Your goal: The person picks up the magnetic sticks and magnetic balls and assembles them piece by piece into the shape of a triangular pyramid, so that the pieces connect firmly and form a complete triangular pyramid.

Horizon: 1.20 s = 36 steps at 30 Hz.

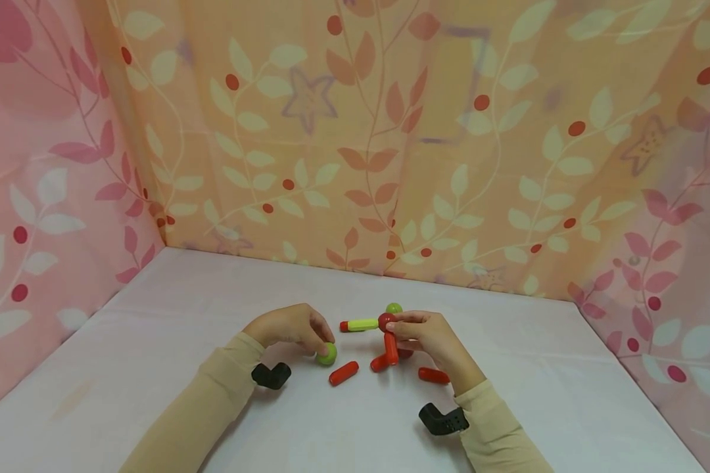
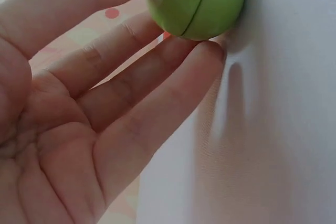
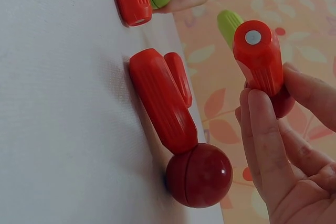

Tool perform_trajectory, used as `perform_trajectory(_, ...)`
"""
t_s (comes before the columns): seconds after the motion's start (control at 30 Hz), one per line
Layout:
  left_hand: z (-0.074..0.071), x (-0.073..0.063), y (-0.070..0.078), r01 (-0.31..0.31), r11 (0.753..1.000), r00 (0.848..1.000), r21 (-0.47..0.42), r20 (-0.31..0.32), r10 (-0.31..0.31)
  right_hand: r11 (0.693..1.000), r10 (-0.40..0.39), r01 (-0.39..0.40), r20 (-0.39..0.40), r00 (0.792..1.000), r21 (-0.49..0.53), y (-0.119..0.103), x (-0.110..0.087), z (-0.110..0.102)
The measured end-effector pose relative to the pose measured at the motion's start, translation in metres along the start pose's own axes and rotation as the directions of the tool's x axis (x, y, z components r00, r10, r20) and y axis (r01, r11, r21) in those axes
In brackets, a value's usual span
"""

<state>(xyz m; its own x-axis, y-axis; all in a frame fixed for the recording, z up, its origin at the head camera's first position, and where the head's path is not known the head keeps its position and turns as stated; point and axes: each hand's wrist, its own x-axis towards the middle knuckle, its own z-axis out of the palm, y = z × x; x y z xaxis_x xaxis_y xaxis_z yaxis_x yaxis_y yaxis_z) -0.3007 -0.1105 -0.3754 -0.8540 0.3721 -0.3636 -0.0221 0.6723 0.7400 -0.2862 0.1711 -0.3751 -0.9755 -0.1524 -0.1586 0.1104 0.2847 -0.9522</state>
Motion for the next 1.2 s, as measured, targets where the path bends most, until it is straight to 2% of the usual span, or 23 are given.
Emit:
perform_trajectory(0.13,-0.001,-0.001,0.002,-0.011,1.000,1.000,0.009,-0.023,0.011,1.000,0.004,-0.003,-0.010,1.000,0.011,-0.001,0.000,0.000)
perform_trajectory(0.3,-0.004,-0.003,0.004,-0.041,0.999,0.995,0.006,-0.087,0.041,1.000,0.002,-0.002,-0.011,1.000,0.014,0.000,0.000,-0.001)
perform_trajectory(0.57,-0.008,-0.003,0.003,-0.089,0.994,0.984,-0.062,-0.158,0.078,1.000,0.014,-0.014,-0.013,1.000,0.002,0.001,-0.001,0.000)
perform_trajectory(0.83,-0.009,-0.004,0.006,-0.131,0.985,0.982,-0.113,-0.154,0.113,1.000,0.024,-0.024,-0.017,1.000,0.020,0.002,0.001,0.001)
perform_trajectory(1.03,-0.009,-0.006,0.008,-0.142,0.984,0.980,-0.112,-0.155,0.123,1.000,0.023,-0.023,-0.021,1.000,0.007,0.001,0.000,0.001)
perform_trajectory(1.2,-0.008,-0.008,0.011,-0.176,0.977,0.976,-0.122,-0.148,0.157,1.000,0.014,-0.014,-0.010,1.000,0.001,0.001,0.000,0.002)
